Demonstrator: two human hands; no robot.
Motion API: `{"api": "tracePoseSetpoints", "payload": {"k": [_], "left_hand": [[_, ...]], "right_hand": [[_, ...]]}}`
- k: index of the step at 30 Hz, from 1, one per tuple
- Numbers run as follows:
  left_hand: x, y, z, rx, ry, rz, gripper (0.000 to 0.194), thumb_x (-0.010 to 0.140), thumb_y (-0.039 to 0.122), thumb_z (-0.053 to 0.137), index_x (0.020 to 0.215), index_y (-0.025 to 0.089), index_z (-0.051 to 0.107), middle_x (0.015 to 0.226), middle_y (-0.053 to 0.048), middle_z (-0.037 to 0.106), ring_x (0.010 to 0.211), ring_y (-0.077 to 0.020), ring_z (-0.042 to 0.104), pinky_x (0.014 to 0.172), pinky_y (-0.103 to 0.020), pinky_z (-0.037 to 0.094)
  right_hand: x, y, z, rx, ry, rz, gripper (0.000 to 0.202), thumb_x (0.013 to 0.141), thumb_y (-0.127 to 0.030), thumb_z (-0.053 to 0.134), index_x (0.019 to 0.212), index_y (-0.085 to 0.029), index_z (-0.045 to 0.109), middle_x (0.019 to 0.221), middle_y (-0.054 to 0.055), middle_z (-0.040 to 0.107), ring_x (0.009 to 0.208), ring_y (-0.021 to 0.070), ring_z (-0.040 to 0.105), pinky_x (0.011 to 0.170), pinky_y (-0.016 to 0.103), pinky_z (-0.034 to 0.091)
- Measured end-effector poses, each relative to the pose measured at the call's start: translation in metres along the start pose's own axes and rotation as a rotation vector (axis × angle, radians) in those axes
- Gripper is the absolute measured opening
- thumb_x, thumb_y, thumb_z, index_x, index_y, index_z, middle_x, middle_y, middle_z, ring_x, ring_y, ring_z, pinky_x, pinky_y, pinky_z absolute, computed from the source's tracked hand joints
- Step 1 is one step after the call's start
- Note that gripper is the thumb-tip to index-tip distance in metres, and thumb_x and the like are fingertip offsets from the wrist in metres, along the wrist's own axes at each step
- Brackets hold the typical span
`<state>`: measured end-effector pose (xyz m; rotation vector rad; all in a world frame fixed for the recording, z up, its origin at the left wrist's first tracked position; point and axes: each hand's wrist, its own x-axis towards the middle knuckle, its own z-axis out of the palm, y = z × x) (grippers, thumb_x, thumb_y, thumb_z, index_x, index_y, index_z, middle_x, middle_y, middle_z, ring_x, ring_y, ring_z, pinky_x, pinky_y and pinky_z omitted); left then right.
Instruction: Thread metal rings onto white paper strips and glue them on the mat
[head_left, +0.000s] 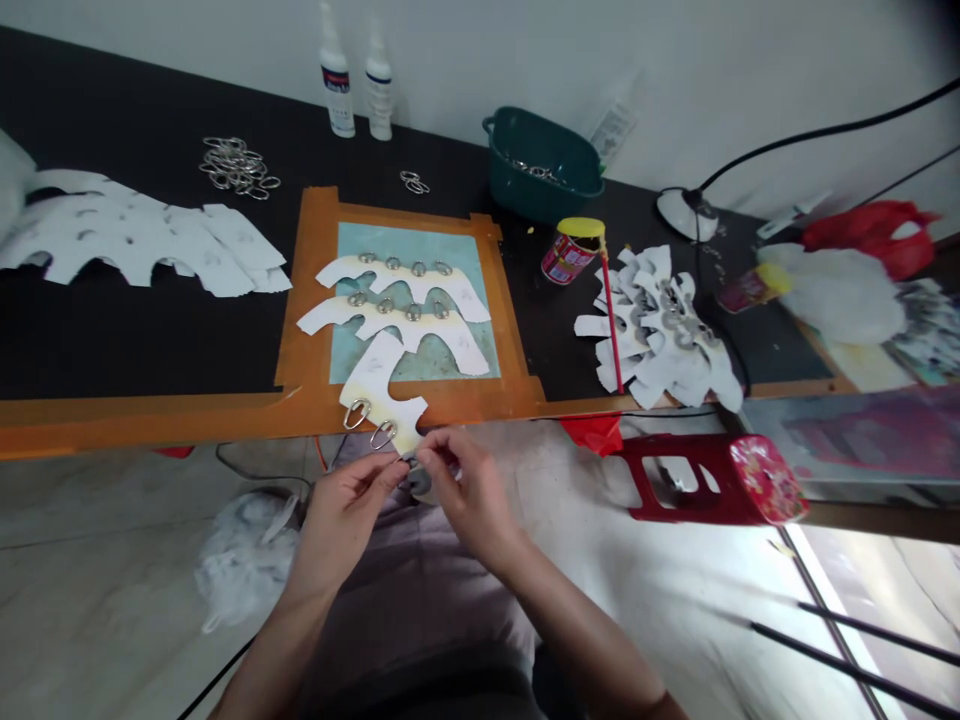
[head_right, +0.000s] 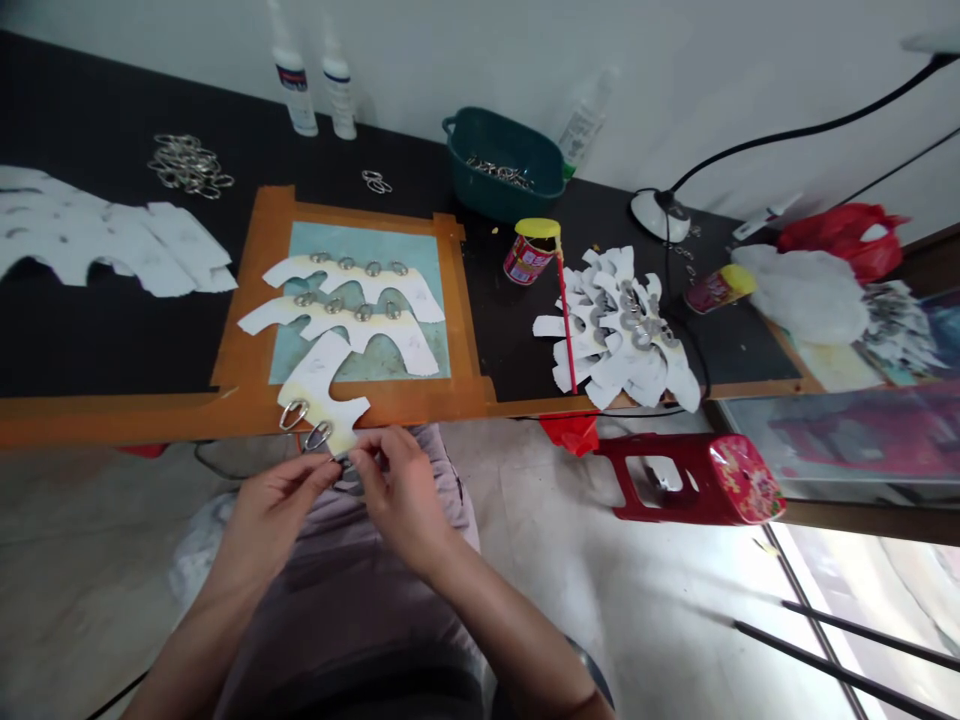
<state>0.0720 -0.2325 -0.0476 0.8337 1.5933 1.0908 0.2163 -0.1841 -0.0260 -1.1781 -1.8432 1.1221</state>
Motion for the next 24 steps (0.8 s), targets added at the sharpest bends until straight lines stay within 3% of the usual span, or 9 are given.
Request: {"api": "tracePoseSetpoints", "payload": {"k": [7, 11, 17, 21, 24], "left_hand": [[-0.005, 0.0, 0.001, 0.156, 0.028, 0.062, 0.028, 0.078, 0.046, 0.067, 0.086, 0.02, 0.074, 0.077, -0.002, 0.072, 0.072, -0.0184, 0.063, 0.067, -0.025, 0.047], [-0.006, -0.001, 0.005, 0.119, 0.039, 0.121, 0.03, 0.077, 0.047, 0.066, 0.087, 0.02, 0.074, 0.079, -0.003, 0.073, 0.074, -0.0196, 0.066, 0.07, -0.028, 0.051], [-0.002, -0.011, 0.015, 0.02, 0.125, 0.093, 0.035, 0.074, 0.05, 0.069, 0.092, 0.021, 0.075, 0.09, -0.005, 0.076, 0.084, -0.0232, 0.069, 0.079, -0.034, 0.055], [-0.002, -0.014, 0.013, 0.114, 0.1, 0.106, 0.034, 0.076, 0.051, 0.067, 0.091, 0.021, 0.075, 0.085, -0.005, 0.076, 0.081, -0.0236, 0.069, 0.078, -0.035, 0.055], [-0.002, -0.011, 0.01, 0.121, 0.074, 0.106, 0.035, 0.076, 0.051, 0.067, 0.092, 0.02, 0.075, 0.085, -0.006, 0.076, 0.08, -0.0235, 0.069, 0.077, -0.034, 0.055]], "right_hand": [[-0.001, 0.008, -0.007, -0.25, -0.038, -0.342, 0.012, 0.096, -0.022, 0.055, 0.099, -0.021, 0.066, 0.094, 0.007, 0.066, 0.09, 0.0188, 0.058, 0.081, 0.031, 0.049], [0.002, 0.005, -0.011, -0.37, -0.075, -0.42, 0.016, 0.097, -0.018, 0.05, 0.095, -0.019, 0.066, 0.091, 0.007, 0.067, 0.087, 0.0186, 0.058, 0.08, 0.031, 0.048], [0.002, 0.005, -0.002, -0.358, 0.01, -0.418, 0.019, 0.099, -0.017, 0.043, 0.091, -0.018, 0.061, 0.086, 0.007, 0.065, 0.082, 0.0193, 0.057, 0.078, 0.033, 0.048], [0.003, 0.008, 0.005, -0.329, 0.074, -0.378, 0.02, 0.099, -0.015, 0.042, 0.09, -0.017, 0.059, 0.085, 0.007, 0.064, 0.081, 0.0195, 0.055, 0.078, 0.033, 0.046], [0.008, 0.008, 0.005, -0.336, 0.027, -0.352, 0.019, 0.099, -0.016, 0.045, 0.088, -0.018, 0.06, 0.085, 0.005, 0.063, 0.082, 0.0191, 0.054, 0.079, 0.033, 0.045]]}}
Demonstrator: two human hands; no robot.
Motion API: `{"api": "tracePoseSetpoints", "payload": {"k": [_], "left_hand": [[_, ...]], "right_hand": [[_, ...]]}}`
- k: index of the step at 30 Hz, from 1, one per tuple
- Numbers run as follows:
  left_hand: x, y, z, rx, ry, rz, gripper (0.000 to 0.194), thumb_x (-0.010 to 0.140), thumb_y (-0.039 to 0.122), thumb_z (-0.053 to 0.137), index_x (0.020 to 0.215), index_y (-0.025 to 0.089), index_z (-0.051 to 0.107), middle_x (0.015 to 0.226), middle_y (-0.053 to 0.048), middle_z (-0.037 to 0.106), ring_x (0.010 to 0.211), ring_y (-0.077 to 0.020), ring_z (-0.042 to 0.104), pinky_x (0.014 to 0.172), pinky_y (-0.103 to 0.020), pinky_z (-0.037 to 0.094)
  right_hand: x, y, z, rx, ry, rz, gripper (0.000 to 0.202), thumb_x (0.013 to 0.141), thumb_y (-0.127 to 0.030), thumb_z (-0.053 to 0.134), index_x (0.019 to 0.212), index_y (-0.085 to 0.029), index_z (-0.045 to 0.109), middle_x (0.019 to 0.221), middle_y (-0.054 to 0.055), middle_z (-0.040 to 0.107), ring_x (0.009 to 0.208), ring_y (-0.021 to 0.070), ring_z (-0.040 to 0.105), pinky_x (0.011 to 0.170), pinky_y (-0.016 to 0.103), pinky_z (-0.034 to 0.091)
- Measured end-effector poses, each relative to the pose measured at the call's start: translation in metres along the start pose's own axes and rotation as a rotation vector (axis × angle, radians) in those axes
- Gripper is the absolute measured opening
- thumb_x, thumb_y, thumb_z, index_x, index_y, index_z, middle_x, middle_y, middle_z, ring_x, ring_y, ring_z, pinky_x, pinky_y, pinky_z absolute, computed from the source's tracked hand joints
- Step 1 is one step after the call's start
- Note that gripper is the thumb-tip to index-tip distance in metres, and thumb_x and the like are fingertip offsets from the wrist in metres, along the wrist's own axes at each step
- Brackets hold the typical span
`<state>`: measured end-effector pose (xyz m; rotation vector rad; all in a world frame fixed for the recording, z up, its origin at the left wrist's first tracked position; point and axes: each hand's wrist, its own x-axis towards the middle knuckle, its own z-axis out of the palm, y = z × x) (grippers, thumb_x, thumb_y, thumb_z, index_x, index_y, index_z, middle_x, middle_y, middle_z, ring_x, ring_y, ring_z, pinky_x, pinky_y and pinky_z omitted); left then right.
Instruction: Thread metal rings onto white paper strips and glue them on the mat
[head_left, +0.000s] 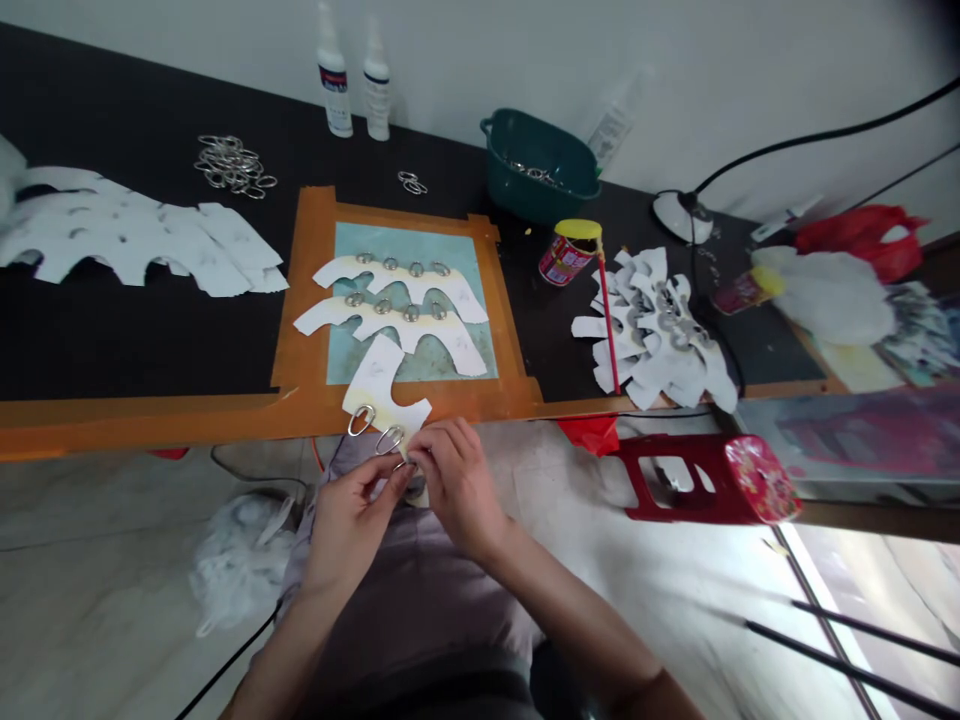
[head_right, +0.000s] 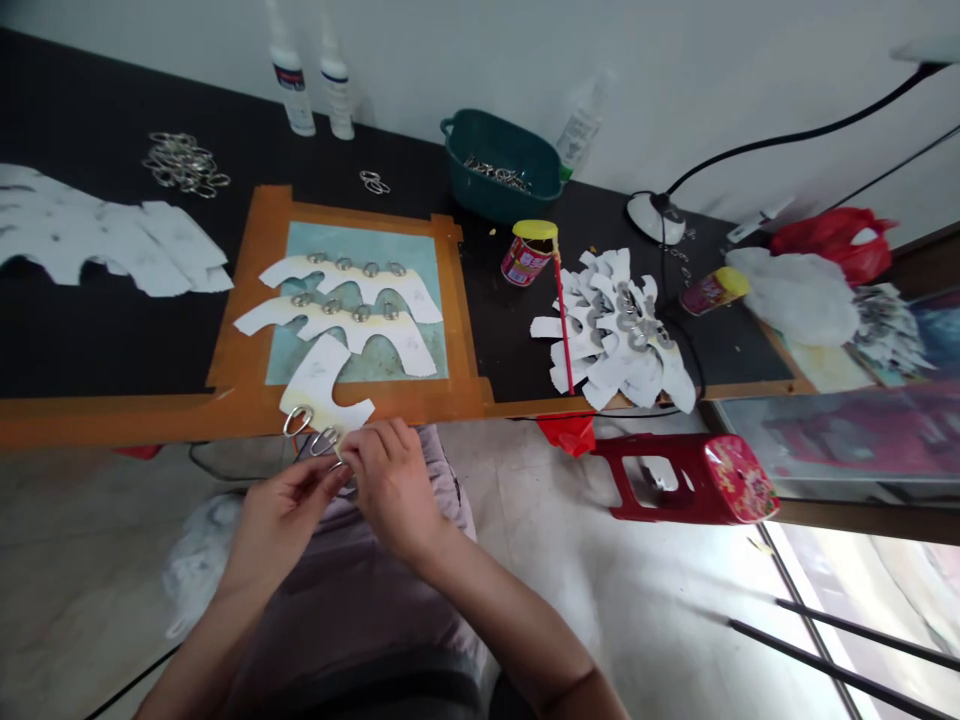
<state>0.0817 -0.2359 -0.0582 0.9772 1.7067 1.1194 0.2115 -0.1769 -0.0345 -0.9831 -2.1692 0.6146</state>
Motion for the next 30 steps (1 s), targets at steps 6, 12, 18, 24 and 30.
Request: {"api": "tracePoseSetpoints", "payload": {"k": [6, 12, 18, 24, 30], "left_hand": [[0.0, 0.004, -0.004, -0.057, -0.047, 0.017, 0.033, 0.077, 0.049, 0.067, 0.092, 0.02, 0.074, 0.09, -0.006, 0.076, 0.083, -0.0227, 0.07, 0.077, -0.032, 0.055], [-0.004, 0.005, -0.001, 0.016, 0.027, 0.032, 0.032, 0.078, 0.05, 0.065, 0.088, 0.021, 0.075, 0.083, -0.004, 0.076, 0.078, -0.0215, 0.069, 0.073, -0.031, 0.054], [-0.004, -0.002, 0.003, -0.061, 0.031, 0.025, 0.032, 0.078, 0.049, 0.066, 0.089, 0.021, 0.077, 0.079, -0.003, 0.075, 0.074, -0.0196, 0.068, 0.072, -0.028, 0.053], [-0.001, -0.02, 0.009, -0.201, 0.117, -0.016, 0.029, 0.073, 0.046, 0.073, 0.085, 0.02, 0.077, 0.082, -0.004, 0.076, 0.077, -0.0191, 0.068, 0.074, -0.028, 0.054], [0.0, -0.026, 0.013, -0.144, 0.139, 0.005, 0.031, 0.075, 0.048, 0.071, 0.087, 0.02, 0.077, 0.086, -0.005, 0.076, 0.08, -0.0211, 0.07, 0.079, -0.032, 0.055]], "right_hand": [[0.005, 0.002, -0.006, -0.011, -0.018, 0.036, 0.013, 0.096, -0.023, 0.055, 0.088, -0.021, 0.065, 0.089, 0.005, 0.061, 0.087, 0.0181, 0.054, 0.082, 0.032, 0.044], [0.003, 0.004, -0.007, 0.012, -0.028, 0.027, 0.012, 0.093, -0.021, 0.059, 0.083, -0.02, 0.067, 0.084, 0.004, 0.061, 0.084, 0.0173, 0.054, 0.08, 0.03, 0.044], [0.004, 0.005, -0.009, 0.183, -0.021, 0.2, 0.007, 0.089, -0.026, 0.064, 0.085, -0.02, 0.065, 0.079, 0.001, 0.061, 0.073, 0.0138, 0.055, 0.071, 0.026, 0.044], [-0.007, 0.0, -0.01, 0.36, 0.044, 0.458, 0.015, 0.086, -0.032, 0.066, 0.081, -0.018, 0.066, 0.072, 0.0, 0.063, 0.063, 0.0112, 0.053, 0.06, 0.022, 0.042], [-0.012, -0.002, -0.004, 0.503, 0.009, 0.553, 0.015, 0.081, -0.031, 0.069, 0.077, -0.017, 0.066, 0.068, -0.001, 0.063, 0.058, 0.0095, 0.051, 0.056, 0.021, 0.04]]}}
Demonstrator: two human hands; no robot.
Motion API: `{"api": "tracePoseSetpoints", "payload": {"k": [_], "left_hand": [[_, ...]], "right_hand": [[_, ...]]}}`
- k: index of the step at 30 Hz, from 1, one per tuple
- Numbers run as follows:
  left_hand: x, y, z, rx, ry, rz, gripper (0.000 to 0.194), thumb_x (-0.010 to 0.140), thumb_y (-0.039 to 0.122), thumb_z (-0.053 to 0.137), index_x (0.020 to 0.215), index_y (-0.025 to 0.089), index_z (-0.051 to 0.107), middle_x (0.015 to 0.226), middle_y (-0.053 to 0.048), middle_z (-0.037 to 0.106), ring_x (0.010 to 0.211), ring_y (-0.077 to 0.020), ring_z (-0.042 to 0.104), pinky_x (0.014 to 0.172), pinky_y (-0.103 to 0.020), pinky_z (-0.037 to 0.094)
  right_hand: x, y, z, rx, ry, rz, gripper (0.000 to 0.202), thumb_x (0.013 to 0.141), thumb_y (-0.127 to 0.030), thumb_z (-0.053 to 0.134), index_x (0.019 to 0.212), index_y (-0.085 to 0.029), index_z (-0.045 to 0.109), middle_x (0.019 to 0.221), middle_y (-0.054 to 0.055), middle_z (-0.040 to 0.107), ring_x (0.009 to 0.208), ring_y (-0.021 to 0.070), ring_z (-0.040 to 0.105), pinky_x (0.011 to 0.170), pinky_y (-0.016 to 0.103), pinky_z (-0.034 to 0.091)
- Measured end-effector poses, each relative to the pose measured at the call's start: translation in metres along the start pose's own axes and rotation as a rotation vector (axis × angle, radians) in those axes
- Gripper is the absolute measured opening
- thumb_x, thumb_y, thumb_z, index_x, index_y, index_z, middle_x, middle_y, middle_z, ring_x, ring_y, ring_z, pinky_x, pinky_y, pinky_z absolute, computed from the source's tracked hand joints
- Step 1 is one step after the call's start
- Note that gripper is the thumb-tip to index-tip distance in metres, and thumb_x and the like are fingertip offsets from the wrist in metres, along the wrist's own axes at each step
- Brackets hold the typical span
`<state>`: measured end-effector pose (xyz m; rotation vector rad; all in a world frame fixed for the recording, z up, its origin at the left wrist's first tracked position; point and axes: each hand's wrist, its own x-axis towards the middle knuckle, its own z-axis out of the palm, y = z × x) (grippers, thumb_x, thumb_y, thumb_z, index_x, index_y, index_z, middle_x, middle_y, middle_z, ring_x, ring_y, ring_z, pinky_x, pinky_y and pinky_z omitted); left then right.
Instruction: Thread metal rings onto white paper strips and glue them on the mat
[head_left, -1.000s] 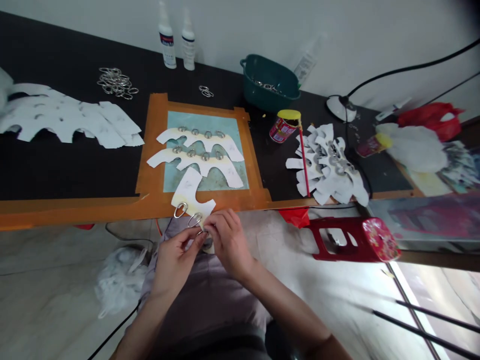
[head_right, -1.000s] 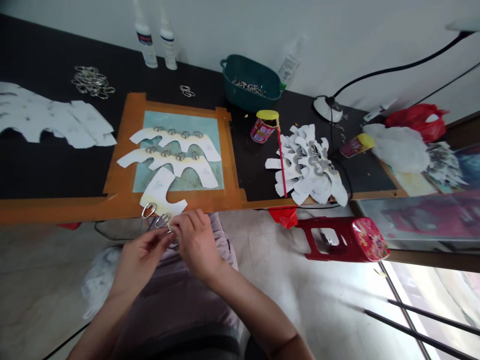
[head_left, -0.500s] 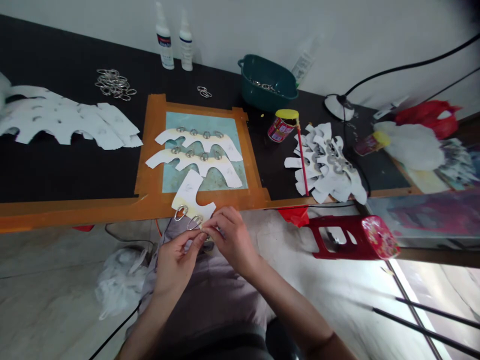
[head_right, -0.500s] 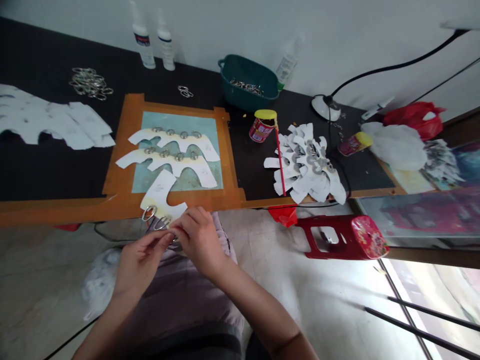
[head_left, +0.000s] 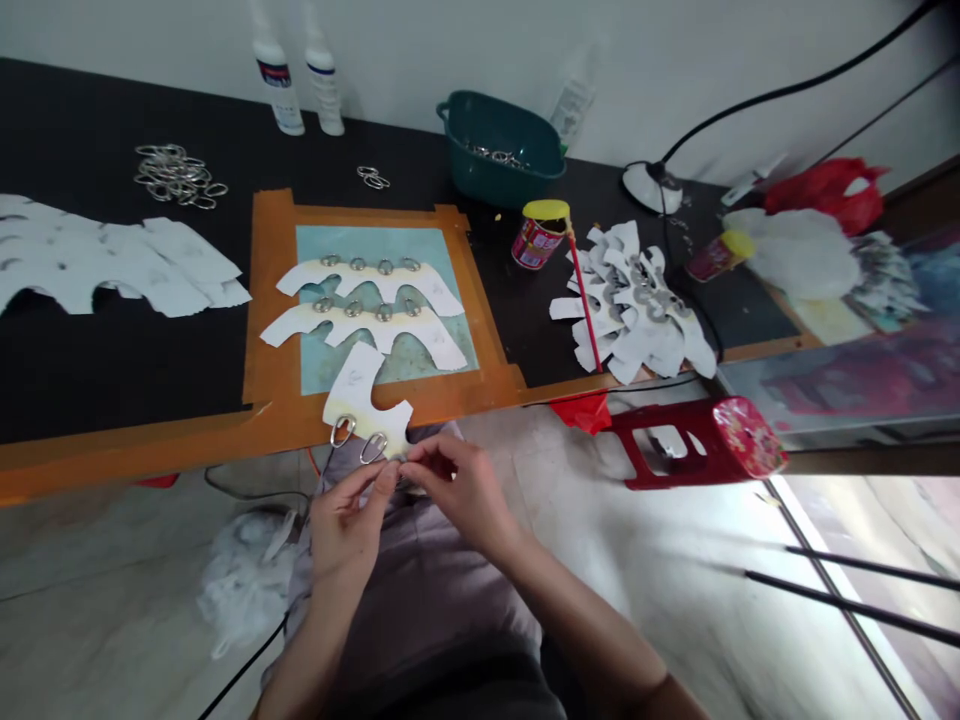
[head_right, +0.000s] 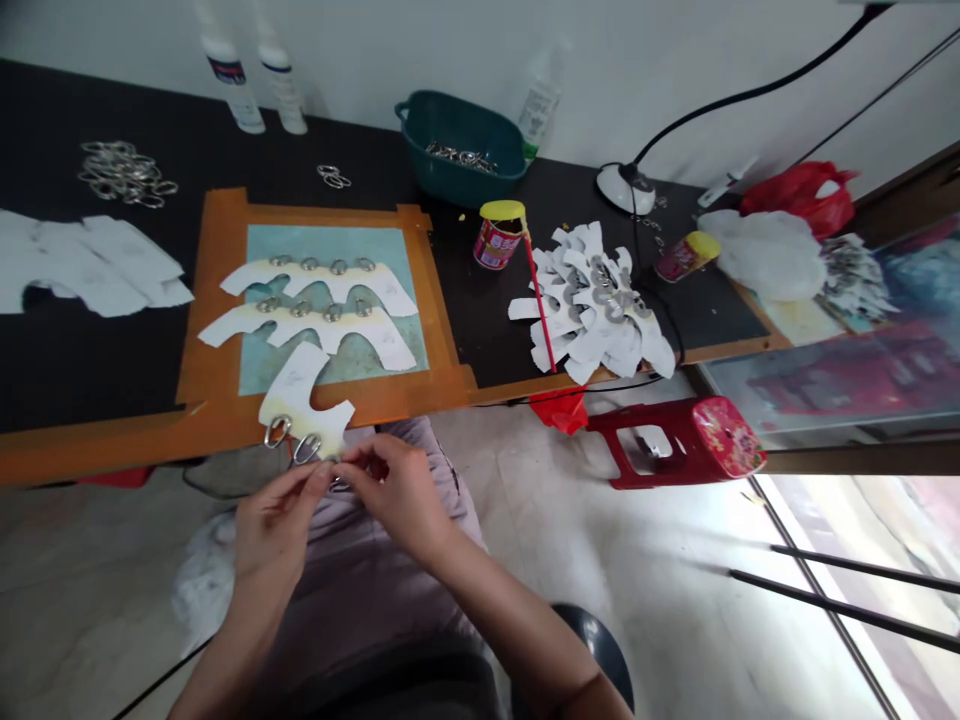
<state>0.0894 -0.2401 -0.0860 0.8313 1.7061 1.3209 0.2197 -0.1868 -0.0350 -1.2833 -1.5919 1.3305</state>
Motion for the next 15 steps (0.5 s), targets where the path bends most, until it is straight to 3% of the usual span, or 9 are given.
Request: {"api": "tracePoseSetpoints", "payload": {"k": [4, 9, 15], "left_hand": [[-0.002, 0.009, -0.001, 0.087, -0.004, 0.011, 0.034, 0.076, 0.05, 0.068, 0.087, 0.02, 0.076, 0.085, -0.005, 0.076, 0.081, -0.0224, 0.07, 0.079, -0.033, 0.055], [-0.004, 0.026, -0.004, 0.257, 0.023, 0.089, 0.032, 0.075, 0.052, 0.066, 0.081, 0.022, 0.075, 0.078, -0.003, 0.075, 0.075, -0.0217, 0.069, 0.073, -0.032, 0.054], [-0.005, 0.026, -0.001, 0.239, 0.058, 0.075, 0.035, 0.073, 0.053, 0.066, 0.082, 0.02, 0.073, 0.077, -0.003, 0.074, 0.075, -0.0216, 0.068, 0.073, -0.032, 0.054]], "right_hand": [[0.001, -0.001, -0.001, 0.031, -0.047, 0.049, 0.012, 0.078, -0.027, 0.066, 0.072, -0.017, 0.062, 0.063, -0.002, 0.059, 0.054, 0.0083, 0.047, 0.051, 0.02, 0.037], [0.001, -0.002, 0.003, -0.134, 0.056, -0.025, 0.007, 0.074, -0.021, 0.063, 0.068, -0.019, 0.061, 0.061, -0.002, 0.059, 0.054, 0.0092, 0.046, 0.051, 0.021, 0.037], [0.007, -0.007, 0.001, -0.071, 0.027, -0.03, 0.009, 0.072, -0.02, 0.064, 0.064, -0.018, 0.061, 0.059, -0.002, 0.058, 0.053, 0.0087, 0.046, 0.051, 0.02, 0.038]]}}
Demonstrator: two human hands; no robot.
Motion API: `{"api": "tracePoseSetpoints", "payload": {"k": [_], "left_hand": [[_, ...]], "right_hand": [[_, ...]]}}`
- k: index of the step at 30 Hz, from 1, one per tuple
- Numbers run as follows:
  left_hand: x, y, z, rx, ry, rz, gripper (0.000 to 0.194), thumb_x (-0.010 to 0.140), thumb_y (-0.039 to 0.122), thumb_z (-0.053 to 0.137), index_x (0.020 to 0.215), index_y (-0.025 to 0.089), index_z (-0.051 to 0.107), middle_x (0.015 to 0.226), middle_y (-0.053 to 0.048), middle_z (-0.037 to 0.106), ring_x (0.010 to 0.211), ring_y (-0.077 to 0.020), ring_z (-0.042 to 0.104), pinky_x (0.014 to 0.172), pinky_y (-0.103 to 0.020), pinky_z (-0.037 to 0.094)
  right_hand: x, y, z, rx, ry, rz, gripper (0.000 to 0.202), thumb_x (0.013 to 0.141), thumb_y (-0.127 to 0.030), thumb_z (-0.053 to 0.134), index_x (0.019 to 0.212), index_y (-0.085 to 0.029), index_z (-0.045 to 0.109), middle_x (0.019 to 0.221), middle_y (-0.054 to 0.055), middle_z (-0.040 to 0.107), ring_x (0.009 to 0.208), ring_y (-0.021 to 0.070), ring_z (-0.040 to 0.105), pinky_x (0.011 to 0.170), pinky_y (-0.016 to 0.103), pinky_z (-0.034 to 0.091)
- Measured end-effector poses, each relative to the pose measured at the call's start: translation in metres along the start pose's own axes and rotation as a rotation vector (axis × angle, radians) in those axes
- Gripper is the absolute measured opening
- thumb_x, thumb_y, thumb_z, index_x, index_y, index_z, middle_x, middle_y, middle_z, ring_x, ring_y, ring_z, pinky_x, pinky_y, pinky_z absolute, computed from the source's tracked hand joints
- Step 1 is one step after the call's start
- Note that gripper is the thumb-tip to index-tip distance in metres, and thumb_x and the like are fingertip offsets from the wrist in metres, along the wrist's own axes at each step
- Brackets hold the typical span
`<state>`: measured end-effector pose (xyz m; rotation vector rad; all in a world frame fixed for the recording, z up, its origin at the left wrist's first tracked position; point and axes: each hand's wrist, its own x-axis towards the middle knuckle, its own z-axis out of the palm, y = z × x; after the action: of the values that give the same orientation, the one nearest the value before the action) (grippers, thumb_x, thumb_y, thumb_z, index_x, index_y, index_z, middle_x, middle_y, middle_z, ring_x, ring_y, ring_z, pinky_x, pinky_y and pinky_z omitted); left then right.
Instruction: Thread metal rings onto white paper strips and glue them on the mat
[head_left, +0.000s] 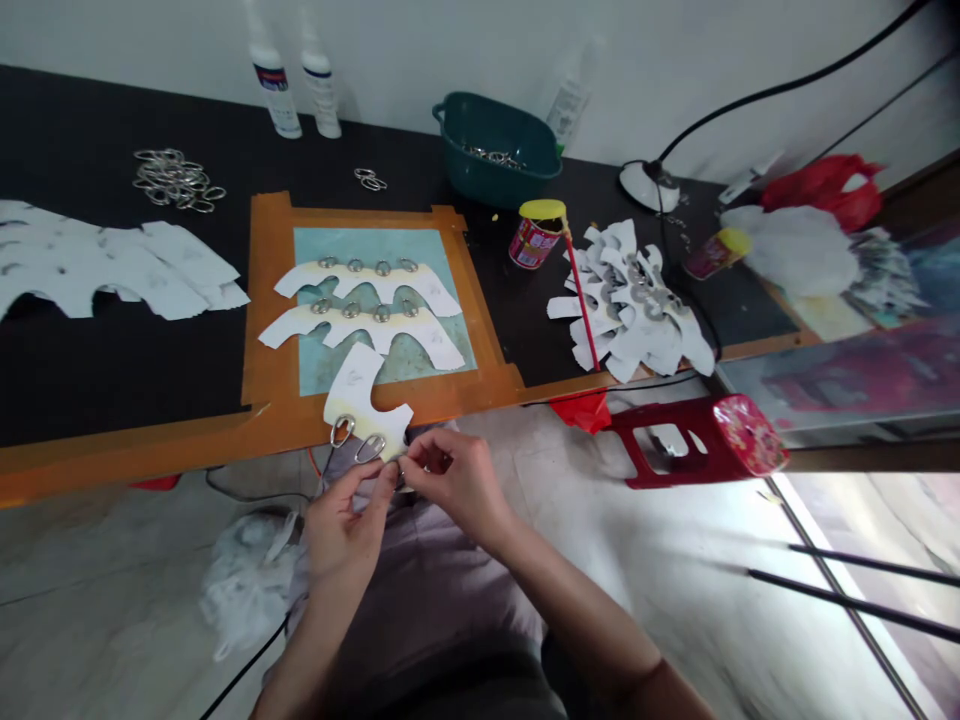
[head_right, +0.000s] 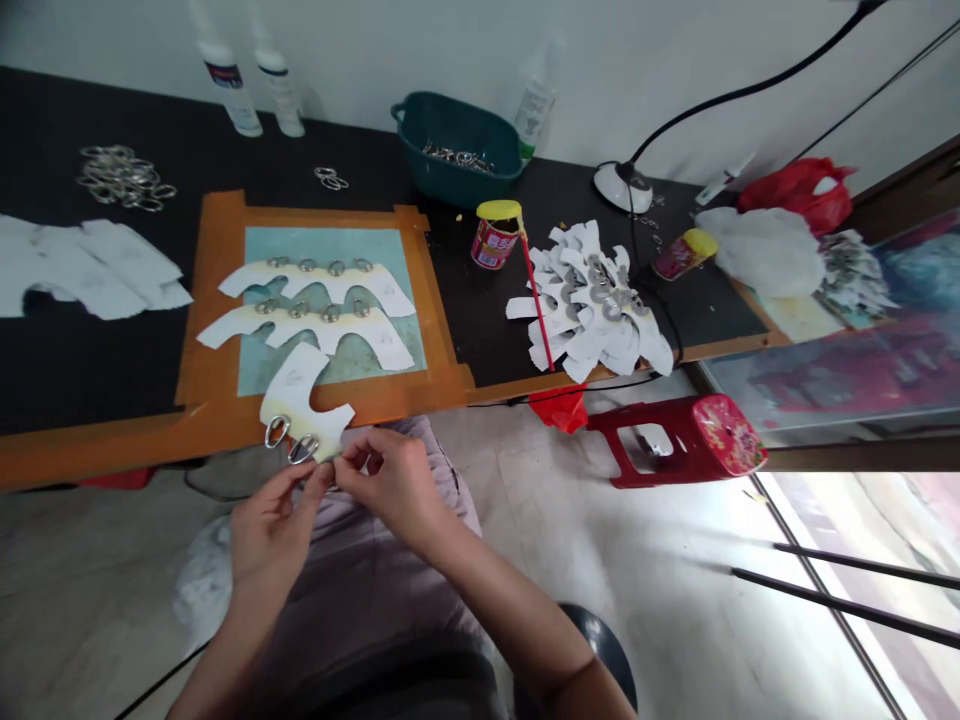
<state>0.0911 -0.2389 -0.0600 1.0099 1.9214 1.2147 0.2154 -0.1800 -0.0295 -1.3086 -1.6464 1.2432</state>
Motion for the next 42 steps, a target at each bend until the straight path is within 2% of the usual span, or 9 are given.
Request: {"api": "tracePoseSetpoints", "payload": {"k": [5, 10, 15, 22, 26, 30, 32, 37, 42], "left_hand": [[-0.001, -0.002, 0.006, -0.096, 0.012, -0.047, 0.029, 0.073, 0.048, 0.067, 0.078, 0.019, 0.07, 0.069, -0.001, 0.069, 0.065, -0.0169, 0.063, 0.065, -0.028, 0.051], [-0.001, -0.002, 0.011, -0.254, 0.018, -0.054, 0.025, 0.074, 0.045, 0.067, 0.077, 0.02, 0.066, 0.074, -0.001, 0.068, 0.071, -0.0161, 0.062, 0.068, -0.027, 0.051], [-0.002, -0.003, 0.012, -0.28, 0.012, -0.074, 0.025, 0.077, 0.046, 0.066, 0.076, 0.021, 0.064, 0.073, -0.001, 0.065, 0.069, -0.0145, 0.059, 0.065, -0.025, 0.05], [-0.004, -0.007, 0.011, -0.289, 0.001, -0.111, 0.027, 0.076, 0.047, 0.067, 0.076, 0.02, 0.065, 0.072, -0.001, 0.066, 0.068, -0.0143, 0.059, 0.064, -0.024, 0.05], [-0.002, -0.011, 0.014, -0.337, -0.023, -0.12, 0.026, 0.075, 0.046, 0.069, 0.077, 0.02, 0.066, 0.072, 0.0, 0.067, 0.069, -0.0142, 0.06, 0.065, -0.024, 0.049], [0.0, -0.014, 0.018, -0.353, 0.0, -0.134, 0.029, 0.074, 0.049, 0.069, 0.079, 0.02, 0.068, 0.075, -0.002, 0.069, 0.072, -0.016, 0.063, 0.067, -0.027, 0.051], [0.0, -0.013, 0.019, -0.344, 0.004, -0.134, 0.03, 0.074, 0.05, 0.068, 0.078, 0.02, 0.068, 0.076, -0.002, 0.07, 0.07, -0.0158, 0.063, 0.066, -0.027, 0.051], [-0.002, -0.008, 0.022, -0.311, -0.003, -0.069, 0.027, 0.077, 0.046, 0.067, 0.078, 0.02, 0.07, 0.077, -0.003, 0.072, 0.074, -0.0173, 0.065, 0.073, -0.029, 0.053], [-0.004, 0.003, 0.019, -0.25, 0.009, -0.034, 0.022, 0.077, 0.04, 0.067, 0.077, 0.019, 0.072, 0.076, -0.003, 0.073, 0.075, -0.0185, 0.067, 0.074, -0.029, 0.053]], "right_hand": [[0.004, 0.003, -0.001, 0.111, -0.05, 0.093, 0.009, 0.071, -0.023, 0.066, 0.065, -0.017, 0.062, 0.059, -0.003, 0.057, 0.052, 0.0079, 0.045, 0.05, 0.019, 0.037], [0.006, 0.006, -0.001, 0.22, -0.117, 0.137, 0.012, 0.072, -0.027, 0.067, 0.067, -0.017, 0.062, 0.062, -0.002, 0.059, 0.055, 0.0077, 0.048, 0.051, 0.018, 0.041], [0.007, 0.003, -0.001, 0.315, -0.147, 0.206, 0.017, 0.072, -0.031, 0.069, 0.068, -0.017, 0.061, 0.062, -0.002, 0.057, 0.051, 0.007, 0.047, 0.041, 0.016, 0.037], [0.01, 0.008, -0.003, 0.418, -0.231, 0.322, 0.035, 0.062, -0.044, 0.08, 0.069, -0.017, 0.059, 0.059, -0.005, 0.055, 0.043, 0.0048, 0.043, 0.034, 0.015, 0.036], [0.01, 0.009, -0.004, 0.423, -0.197, 0.313, 0.035, 0.064, -0.043, 0.08, 0.07, -0.017, 0.059, 0.055, -0.007, 0.052, 0.037, 0.0038, 0.042, 0.032, 0.015, 0.034], [0.002, 0.004, -0.009, 0.441, -0.092, 0.286, 0.036, 0.068, -0.043, 0.079, 0.08, -0.02, 0.055, 0.063, -0.007, 0.059, 0.033, 0.0051, 0.047, 0.028, 0.016, 0.031], [-0.003, 0.002, -0.012, 0.443, -0.052, 0.295, 0.035, 0.07, -0.045, 0.078, 0.079, -0.02, 0.055, 0.063, -0.006, 0.06, 0.032, 0.0057, 0.047, 0.028, 0.017, 0.03], [-0.011, 0.004, -0.008, 0.414, -0.084, 0.367, 0.035, 0.07, -0.048, 0.077, 0.066, -0.017, 0.06, 0.053, -0.004, 0.059, 0.031, 0.0056, 0.044, 0.029, 0.018, 0.034], [-0.012, 0.005, -0.001, 0.469, -0.05, 0.412, 0.031, 0.065, -0.044, 0.08, 0.066, -0.017, 0.065, 0.053, -0.003, 0.059, 0.037, 0.0086, 0.052, 0.031, 0.018, 0.041]]}}
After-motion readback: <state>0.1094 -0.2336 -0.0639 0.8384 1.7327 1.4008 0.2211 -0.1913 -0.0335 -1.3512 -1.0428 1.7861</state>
